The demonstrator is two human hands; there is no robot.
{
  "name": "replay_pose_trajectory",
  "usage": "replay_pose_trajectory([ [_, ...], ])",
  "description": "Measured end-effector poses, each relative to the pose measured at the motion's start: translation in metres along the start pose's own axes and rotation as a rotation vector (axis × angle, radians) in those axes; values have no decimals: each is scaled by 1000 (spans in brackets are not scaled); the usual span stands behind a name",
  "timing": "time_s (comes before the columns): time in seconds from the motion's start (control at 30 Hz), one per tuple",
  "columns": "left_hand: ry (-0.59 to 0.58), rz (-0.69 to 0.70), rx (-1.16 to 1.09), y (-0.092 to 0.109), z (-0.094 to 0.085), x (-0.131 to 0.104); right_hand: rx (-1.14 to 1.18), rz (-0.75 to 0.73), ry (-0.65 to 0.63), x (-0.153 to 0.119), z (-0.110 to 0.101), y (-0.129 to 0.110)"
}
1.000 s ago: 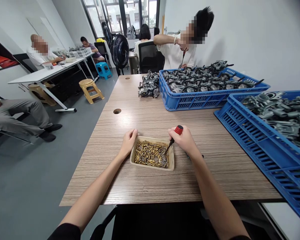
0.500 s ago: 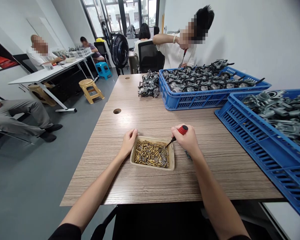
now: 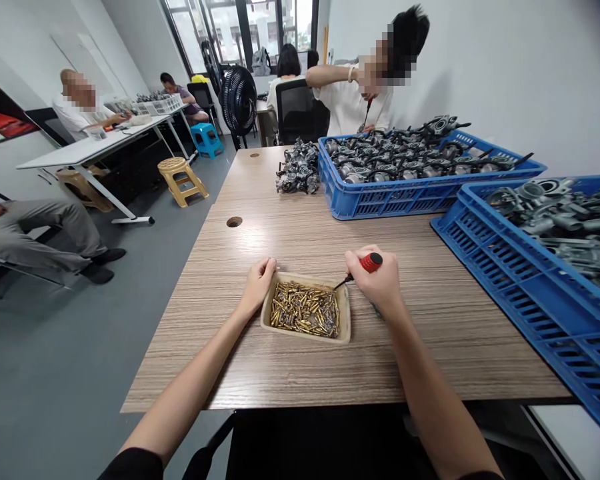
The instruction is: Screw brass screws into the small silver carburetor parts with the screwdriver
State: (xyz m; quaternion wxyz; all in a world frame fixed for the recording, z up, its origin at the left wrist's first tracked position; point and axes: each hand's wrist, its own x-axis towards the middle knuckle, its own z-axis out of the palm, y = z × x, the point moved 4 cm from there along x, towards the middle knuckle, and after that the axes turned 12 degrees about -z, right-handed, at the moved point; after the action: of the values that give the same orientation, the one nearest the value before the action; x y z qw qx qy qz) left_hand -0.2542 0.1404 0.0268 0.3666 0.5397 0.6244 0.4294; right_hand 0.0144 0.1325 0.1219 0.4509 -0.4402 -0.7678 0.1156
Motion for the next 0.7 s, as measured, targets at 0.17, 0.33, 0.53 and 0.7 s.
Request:
replay_pose_trajectory([
  [0.17,-1,-3,3,-1,0,1,-96,-120,-65,1,6,-11],
  [0.33,4,1,14,-1,0,1,-71,-62,-103,2,11,-11],
  [0.53,1,3,6,-1,0,1,2,146,-33,2,9,10],
  [0.7,1,6,13,0,0,0,131,233,-190,1,19,18],
])
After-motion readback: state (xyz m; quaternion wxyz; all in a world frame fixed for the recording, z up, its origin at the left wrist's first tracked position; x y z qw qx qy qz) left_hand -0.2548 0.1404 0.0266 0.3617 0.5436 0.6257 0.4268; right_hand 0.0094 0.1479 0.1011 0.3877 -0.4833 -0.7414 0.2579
